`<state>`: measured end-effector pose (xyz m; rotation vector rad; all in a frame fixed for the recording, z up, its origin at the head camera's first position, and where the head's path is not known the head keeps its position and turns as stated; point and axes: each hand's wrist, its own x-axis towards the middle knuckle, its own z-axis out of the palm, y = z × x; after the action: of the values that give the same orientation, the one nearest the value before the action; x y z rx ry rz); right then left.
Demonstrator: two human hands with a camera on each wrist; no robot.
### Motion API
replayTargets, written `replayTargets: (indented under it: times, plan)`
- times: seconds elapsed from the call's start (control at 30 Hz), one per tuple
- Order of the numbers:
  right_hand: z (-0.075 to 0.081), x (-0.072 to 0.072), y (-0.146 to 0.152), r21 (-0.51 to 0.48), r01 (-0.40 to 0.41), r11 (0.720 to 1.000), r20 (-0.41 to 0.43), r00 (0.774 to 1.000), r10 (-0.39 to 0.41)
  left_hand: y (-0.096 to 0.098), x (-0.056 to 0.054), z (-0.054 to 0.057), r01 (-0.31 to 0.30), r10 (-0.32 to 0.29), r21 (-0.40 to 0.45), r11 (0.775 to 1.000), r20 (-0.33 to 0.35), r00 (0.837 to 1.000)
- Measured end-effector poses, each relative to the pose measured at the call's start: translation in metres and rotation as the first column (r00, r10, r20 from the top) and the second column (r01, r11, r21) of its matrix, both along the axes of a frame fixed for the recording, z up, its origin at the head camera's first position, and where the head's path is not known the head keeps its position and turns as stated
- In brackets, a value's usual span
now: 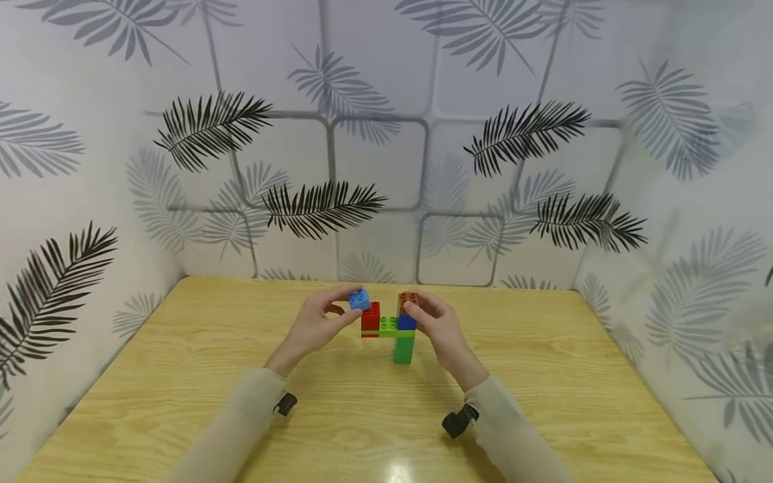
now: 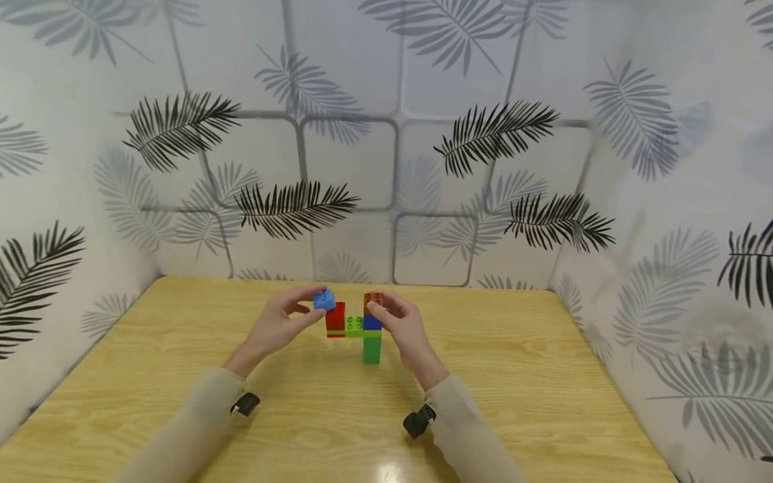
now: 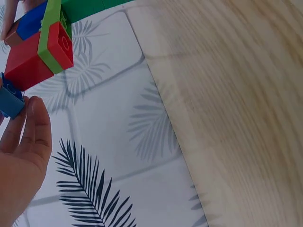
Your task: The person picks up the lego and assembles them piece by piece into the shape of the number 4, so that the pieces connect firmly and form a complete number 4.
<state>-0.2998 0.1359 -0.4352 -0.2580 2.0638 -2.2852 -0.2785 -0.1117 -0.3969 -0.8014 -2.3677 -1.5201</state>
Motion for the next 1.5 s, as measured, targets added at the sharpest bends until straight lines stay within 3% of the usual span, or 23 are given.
replayTargets:
  times: [0.3, 0.53, 0.87, 1.2, 1.5]
  plan:
    - [0.000, 0.000, 0.000, -0.002, 0.007, 1.000, 0.010, 1.000, -0.007, 0.013, -0.001, 0.001, 0.027, -0.027, -0.016, 1.000, 0.006, 1.000]
    - [-0.001, 0.000, 0.000, -0.005, 0.006, 1.000, 0.008, 1.000, -0.006, 0.010, -0.022, -0.023, 0.083, -0.083, -0.022, 0.996, 0.015, 0.996]
    - [-0.001, -0.001, 0.000, 0.003, 0.015, 1.000, 0.010, 1.000, -0.015, 0.004, -0.028, -0.023, 0.145, -0.145, -0.004, 0.989, 0.045, 0.988]
    - [0.000, -0.001, -0.001, 0.008, 0.018, 1.000, 0.003, 1.000, -0.018, 0.004, -0.024, -0.022, 0.110, -0.112, -0.042, 0.993, -0.040, 0.993]
    - [0.001, 0.000, -0.001, 0.008, 0.020, 1.000, 0.011, 1.000, -0.020, 0.007, -0.026, -0.028, 0.097, -0.096, -0.013, 0.995, 0.095, 0.991]
